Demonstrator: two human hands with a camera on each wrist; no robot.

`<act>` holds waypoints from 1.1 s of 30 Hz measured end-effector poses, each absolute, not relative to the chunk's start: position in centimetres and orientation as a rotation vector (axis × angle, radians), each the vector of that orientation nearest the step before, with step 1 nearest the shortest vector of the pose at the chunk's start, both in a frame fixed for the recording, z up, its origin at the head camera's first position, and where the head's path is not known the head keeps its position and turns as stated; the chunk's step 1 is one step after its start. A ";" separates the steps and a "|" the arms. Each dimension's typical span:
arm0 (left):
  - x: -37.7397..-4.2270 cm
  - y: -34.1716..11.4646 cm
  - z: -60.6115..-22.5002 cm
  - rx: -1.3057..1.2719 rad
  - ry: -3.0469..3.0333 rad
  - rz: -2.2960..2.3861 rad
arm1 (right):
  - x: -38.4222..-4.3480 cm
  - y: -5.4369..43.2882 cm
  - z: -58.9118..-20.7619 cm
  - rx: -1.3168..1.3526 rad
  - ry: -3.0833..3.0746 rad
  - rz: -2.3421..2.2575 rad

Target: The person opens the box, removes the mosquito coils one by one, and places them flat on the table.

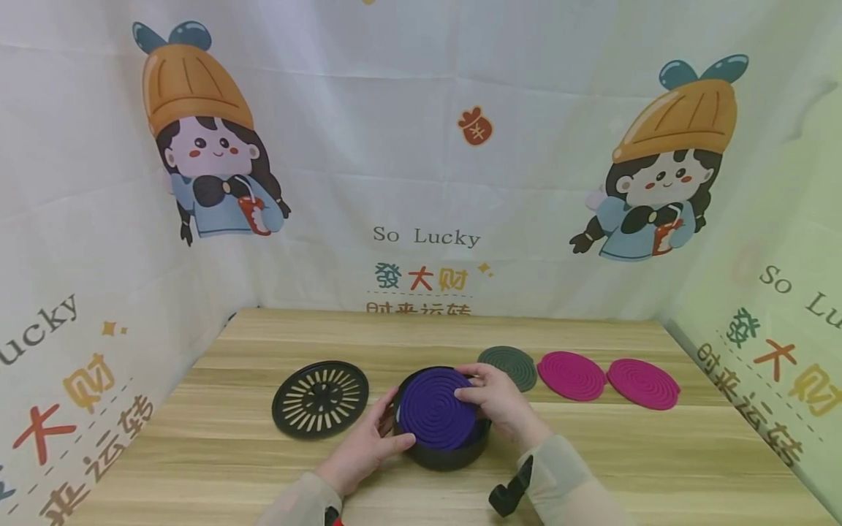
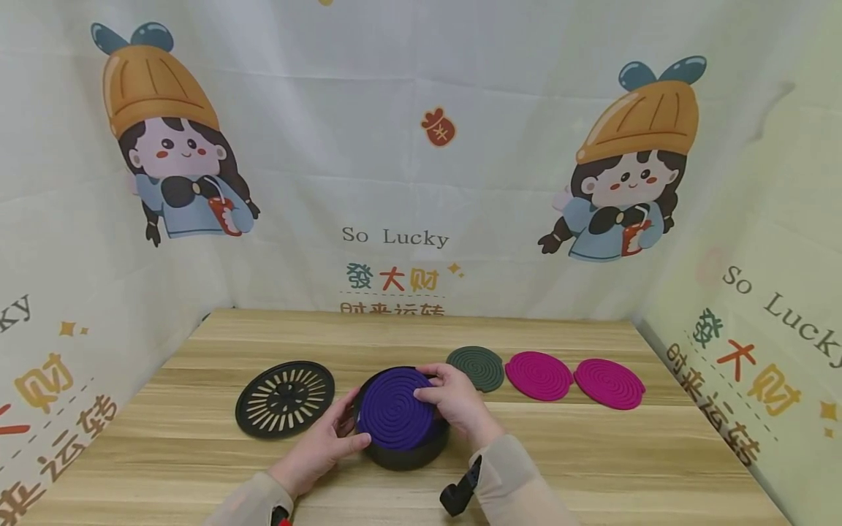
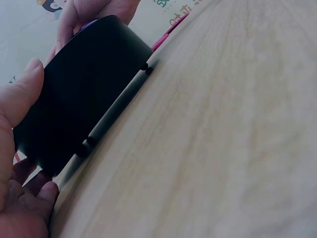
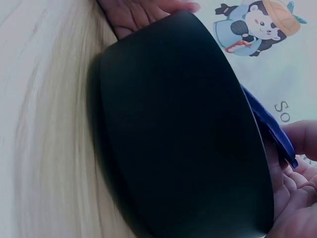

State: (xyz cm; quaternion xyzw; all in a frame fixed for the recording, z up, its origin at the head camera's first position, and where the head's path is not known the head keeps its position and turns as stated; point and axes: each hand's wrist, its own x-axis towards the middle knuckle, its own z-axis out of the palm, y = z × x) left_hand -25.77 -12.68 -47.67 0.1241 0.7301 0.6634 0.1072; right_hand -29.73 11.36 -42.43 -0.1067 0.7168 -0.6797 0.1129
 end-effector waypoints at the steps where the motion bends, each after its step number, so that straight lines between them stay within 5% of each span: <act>1: -25.7 -12.7 -47.6 0.357 2.150 1.959 | -29.7 11.2 -42.4 -0.317 2.093 -2.002; 17: -25.5 -12.7 -47.4 0.293 2.234 1.950 | -30.2 10.9 -42.0 -0.164 1.888 -2.237; 33: -25.6 -12.6 -47.9 0.327 2.259 1.989 | -29.3 20.7 -42.6 -0.001 1.630 -2.468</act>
